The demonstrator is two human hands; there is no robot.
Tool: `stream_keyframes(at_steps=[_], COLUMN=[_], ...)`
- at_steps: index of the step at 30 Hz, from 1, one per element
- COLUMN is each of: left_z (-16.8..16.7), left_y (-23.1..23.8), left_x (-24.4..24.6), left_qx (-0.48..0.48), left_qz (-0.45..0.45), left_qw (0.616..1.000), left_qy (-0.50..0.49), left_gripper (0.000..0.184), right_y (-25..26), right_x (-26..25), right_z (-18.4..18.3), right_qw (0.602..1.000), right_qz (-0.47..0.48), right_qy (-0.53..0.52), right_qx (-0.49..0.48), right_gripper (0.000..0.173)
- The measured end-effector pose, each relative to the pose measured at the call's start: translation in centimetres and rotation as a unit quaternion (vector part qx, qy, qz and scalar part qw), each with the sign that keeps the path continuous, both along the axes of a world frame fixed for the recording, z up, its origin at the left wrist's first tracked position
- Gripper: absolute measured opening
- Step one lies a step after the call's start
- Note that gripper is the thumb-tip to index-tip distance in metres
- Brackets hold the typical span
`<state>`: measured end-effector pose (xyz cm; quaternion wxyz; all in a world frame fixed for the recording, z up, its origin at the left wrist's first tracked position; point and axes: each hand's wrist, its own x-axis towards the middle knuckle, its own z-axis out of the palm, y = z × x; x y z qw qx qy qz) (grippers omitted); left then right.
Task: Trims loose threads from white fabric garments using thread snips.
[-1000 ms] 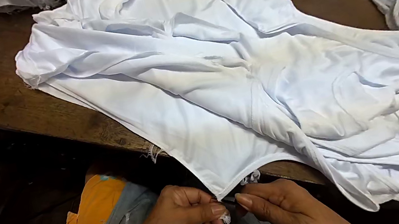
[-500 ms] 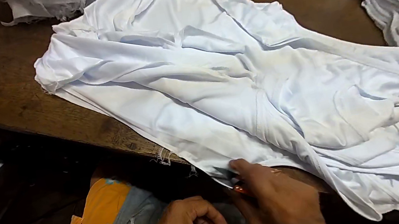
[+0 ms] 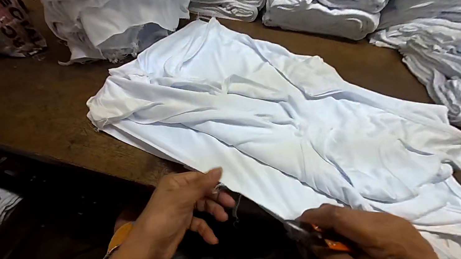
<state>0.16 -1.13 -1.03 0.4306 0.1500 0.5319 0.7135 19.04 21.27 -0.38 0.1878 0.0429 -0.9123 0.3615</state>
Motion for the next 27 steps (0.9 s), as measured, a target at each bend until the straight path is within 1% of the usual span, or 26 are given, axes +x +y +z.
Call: stream_keyframes(at_steps=[2, 4, 5, 6, 7, 9, 10, 12, 14, 16, 22, 27], left_z=[-0.5, -1.3, -1.7, -2.1, -2.5, -3.2, -3.5, -3.9, -4.1, -4.2, -4.5, -4.8], left_y=[0.3, -0.1, -0.5, -1.0, -1.5, -2.5, -2.8, -3.2, -3.3, -3.4, -3.4, -3.5], left_x=[0.4, 0.9, 1.1, 1.3, 1.5, 2.0, 2.3, 2.7, 3.0, 2.9, 3.0, 3.0], left_qx=[-0.045, -0.078, -0.084, -0.085, -0.083, -0.074, -0.067, -0.053, -0.042, -0.036, -0.029, -0.034], left_qz=[0.003, 0.011, 0.019, 0.03, 0.041, 0.059, 0.066, 0.074, 0.079, 0.08, 0.071, 0.063], left_qw=[0.998, 0.993, 0.991, 0.99, 0.989, 0.988, 0.987, 0.986, 0.986, 0.986, 0.988, 0.988], left_qy=[0.052, 0.089, 0.1, 0.108, 0.114, 0.125, 0.129, 0.137, 0.141, 0.141, 0.135, 0.137], left_gripper=[0.024, 0.016, 0.015, 0.015, 0.015, 0.014, 0.013, 0.013, 0.012, 0.012, 0.012, 0.012], right_y=[-0.5, -1.4, -2.0, -2.6, -3.4, -5.0, -5.8, -7.3, -8.2, -8.6, -8.8, -8.9], right_x=[0.4, 0.7, 0.7, 0.8, 0.8, 0.5, 0.1, -0.9, -2.1, -3.0, -4.6, -4.7], right_z=[-0.9, -1.8, -2.1, -2.4, -2.6, -3.6, -4.2, -4.9, -5.3, -5.5, -5.4, -5.9], right_qw=[1.0, 0.999, 0.998, 0.996, 0.99, 0.962, 0.943, 0.903, 0.873, 0.862, 0.86, 0.881], right_qz=[-0.007, -0.032, -0.046, -0.054, -0.052, -0.037, -0.037, -0.054, -0.066, -0.068, -0.093, -0.103], right_qy=[-0.02, -0.033, -0.043, -0.062, -0.089, -0.145, -0.169, -0.197, -0.204, -0.197, -0.18, -0.177], right_qx=[0.014, 0.016, -0.001, -0.038, -0.098, -0.229, -0.284, -0.378, -0.437, -0.462, -0.468, -0.426], right_gripper=[0.012, 0.014, 0.016, 0.021, 0.027, 0.039, 0.042, 0.042, 0.041, 0.04, 0.037, 0.037])
